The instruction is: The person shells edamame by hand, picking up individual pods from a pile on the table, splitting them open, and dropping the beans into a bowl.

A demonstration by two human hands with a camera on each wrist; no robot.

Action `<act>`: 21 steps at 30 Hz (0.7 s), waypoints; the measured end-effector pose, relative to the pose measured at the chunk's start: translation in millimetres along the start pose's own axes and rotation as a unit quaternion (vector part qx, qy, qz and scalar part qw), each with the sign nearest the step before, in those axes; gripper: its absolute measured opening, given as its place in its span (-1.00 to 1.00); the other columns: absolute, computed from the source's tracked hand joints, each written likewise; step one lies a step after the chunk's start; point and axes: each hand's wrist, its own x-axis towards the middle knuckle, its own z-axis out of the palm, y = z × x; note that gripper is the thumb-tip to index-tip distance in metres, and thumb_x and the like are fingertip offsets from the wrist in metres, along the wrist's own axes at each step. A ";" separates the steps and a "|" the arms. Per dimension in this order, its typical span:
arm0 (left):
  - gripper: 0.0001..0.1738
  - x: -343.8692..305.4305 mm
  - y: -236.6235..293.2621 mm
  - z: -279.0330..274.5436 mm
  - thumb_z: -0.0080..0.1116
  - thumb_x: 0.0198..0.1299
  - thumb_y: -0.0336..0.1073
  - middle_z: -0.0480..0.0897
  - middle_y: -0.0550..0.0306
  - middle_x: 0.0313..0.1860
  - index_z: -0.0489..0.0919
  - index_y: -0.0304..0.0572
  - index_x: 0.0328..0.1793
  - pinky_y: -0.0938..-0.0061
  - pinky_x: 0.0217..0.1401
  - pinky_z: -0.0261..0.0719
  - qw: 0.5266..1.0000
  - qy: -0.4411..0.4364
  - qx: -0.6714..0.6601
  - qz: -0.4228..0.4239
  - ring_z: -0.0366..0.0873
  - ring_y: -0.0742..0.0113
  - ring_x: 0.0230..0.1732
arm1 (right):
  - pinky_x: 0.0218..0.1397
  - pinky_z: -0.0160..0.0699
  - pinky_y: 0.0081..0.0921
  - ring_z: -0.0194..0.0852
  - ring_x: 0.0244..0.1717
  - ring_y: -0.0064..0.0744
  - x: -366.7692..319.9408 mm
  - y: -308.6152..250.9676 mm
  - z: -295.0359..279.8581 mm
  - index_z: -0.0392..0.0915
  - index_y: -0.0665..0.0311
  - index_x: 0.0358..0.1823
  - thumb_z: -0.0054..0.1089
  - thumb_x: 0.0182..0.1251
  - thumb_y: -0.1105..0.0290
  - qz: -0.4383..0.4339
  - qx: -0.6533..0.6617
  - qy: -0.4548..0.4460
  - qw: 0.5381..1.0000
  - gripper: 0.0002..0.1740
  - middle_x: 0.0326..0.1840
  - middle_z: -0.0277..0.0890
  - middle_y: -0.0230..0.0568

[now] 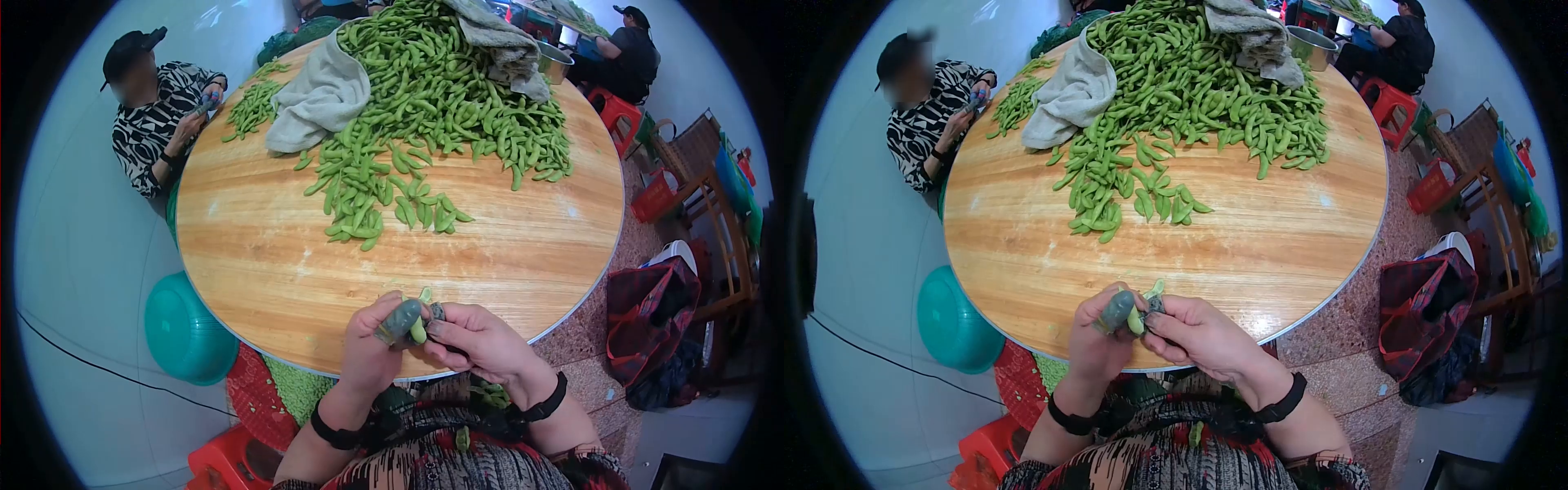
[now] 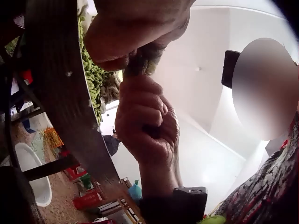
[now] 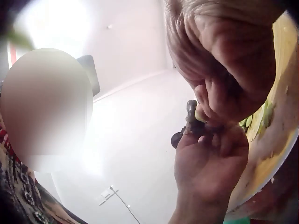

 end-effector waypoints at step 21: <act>-0.70 11.2 -11.0 -8.0 -0.08 0.15 -0.60 0.51 0.20 -0.35 0.49 -0.34 0.03 0.81 -0.49 0.23 0.993 0.104 -0.046 -0.030 0.37 0.62 -0.43 | -0.44 0.42 -0.20 0.44 -0.52 0.11 23.3 -23.6 -11.3 0.44 0.37 -0.44 0.08 0.18 0.38 -0.240 -0.546 0.150 0.789 -0.83 -0.59 0.43 0.11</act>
